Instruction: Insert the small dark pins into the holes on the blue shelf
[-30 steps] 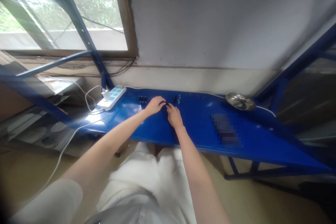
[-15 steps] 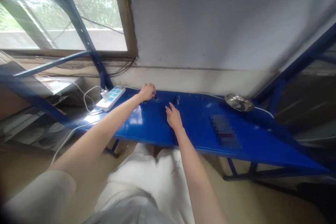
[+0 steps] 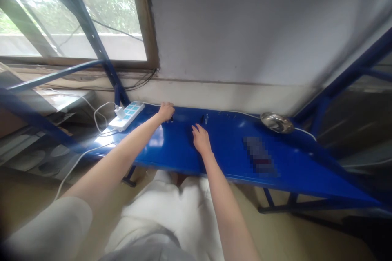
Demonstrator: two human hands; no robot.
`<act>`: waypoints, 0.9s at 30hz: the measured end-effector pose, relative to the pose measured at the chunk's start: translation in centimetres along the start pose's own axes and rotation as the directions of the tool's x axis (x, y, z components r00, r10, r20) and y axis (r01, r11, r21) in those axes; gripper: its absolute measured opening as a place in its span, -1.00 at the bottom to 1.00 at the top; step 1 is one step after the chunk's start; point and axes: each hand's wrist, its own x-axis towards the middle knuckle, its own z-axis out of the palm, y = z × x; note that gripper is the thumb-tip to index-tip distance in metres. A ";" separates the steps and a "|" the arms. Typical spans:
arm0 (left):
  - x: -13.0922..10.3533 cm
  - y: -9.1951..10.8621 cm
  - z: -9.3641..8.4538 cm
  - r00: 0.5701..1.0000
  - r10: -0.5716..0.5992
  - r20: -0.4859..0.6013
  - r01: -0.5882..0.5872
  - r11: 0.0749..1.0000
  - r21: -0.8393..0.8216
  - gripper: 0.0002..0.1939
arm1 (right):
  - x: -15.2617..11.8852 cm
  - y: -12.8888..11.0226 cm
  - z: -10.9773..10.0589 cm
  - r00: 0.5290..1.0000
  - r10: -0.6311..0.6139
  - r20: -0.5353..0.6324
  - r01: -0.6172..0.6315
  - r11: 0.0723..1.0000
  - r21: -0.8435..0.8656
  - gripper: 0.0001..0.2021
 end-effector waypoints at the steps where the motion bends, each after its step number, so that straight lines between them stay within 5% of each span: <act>1: 0.1 -0.1 0.0 1.000 0.001 0.004 -0.001 1.000 0.003 -0.78 | 0.0 0.0 0.0 1.000 0.002 0.002 -0.002 1.000 -0.001 -0.56; 27: 0.0 -0.8 -0.6 0.997 0.007 0.075 -0.008 1.000 0.010 -0.72 | -0.1 -0.3 -0.4 1.000 0.023 0.002 -0.023 1.000 -0.006 -0.54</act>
